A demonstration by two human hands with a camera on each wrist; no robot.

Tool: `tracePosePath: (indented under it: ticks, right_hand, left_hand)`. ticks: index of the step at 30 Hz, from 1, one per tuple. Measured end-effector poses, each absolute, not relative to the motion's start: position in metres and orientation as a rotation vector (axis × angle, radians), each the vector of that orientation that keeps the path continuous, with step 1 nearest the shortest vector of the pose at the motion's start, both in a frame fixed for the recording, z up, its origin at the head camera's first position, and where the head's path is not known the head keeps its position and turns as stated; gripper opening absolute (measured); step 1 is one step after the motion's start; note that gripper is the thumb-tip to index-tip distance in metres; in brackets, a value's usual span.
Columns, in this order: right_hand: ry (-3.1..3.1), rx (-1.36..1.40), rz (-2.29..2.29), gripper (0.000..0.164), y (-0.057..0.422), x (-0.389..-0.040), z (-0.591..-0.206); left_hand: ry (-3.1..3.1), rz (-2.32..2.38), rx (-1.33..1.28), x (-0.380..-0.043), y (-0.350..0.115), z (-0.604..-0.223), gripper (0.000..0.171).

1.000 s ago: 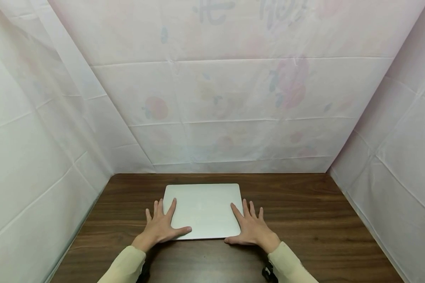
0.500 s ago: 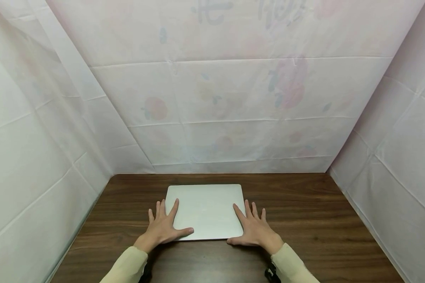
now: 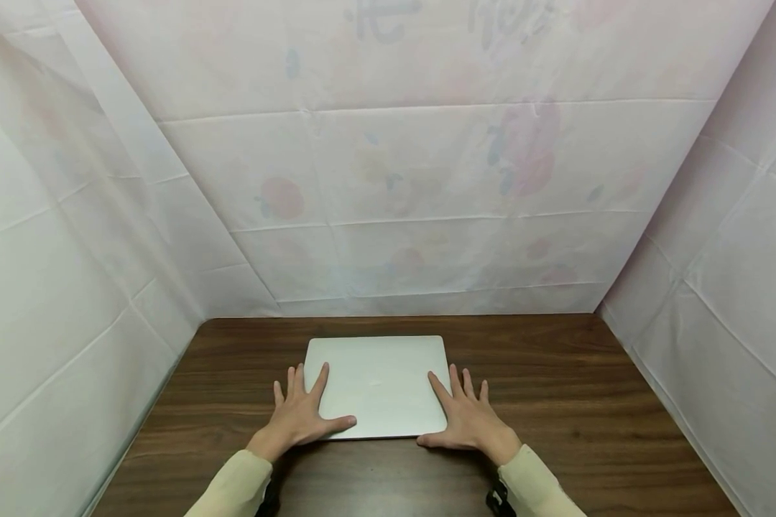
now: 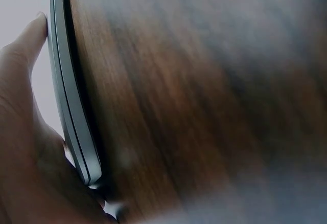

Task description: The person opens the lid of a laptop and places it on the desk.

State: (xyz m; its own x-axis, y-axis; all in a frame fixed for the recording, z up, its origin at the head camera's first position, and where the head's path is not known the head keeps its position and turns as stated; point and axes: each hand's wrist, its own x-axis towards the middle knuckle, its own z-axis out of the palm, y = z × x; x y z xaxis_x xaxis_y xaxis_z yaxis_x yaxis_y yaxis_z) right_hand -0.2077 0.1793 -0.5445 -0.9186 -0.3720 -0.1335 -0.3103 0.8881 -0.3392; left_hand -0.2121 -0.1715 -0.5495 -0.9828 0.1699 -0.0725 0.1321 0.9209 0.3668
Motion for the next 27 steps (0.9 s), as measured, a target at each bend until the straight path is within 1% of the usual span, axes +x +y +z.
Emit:
tracePosePath:
  ticks: [11, 19, 27]
  right_hand:
    - [2.862, -0.497, -0.472, 0.119, 0.185, -0.208, -0.546]
    - [2.860, -0.495, -0.479, 0.120, 0.189, -0.209, -0.547]
    - [2.853, -0.487, -0.499, 0.120, 0.194, -0.208, -0.546]
  left_hand:
    - [3.001, 0.670, 0.259, -0.218, -0.169, -0.567, 0.128]
    - [2.959, 0.594, 0.237, -0.215, -0.162, -0.551, 0.126]
    - [2.946, 0.542, 0.227, -0.216, -0.158, -0.548, 0.125]
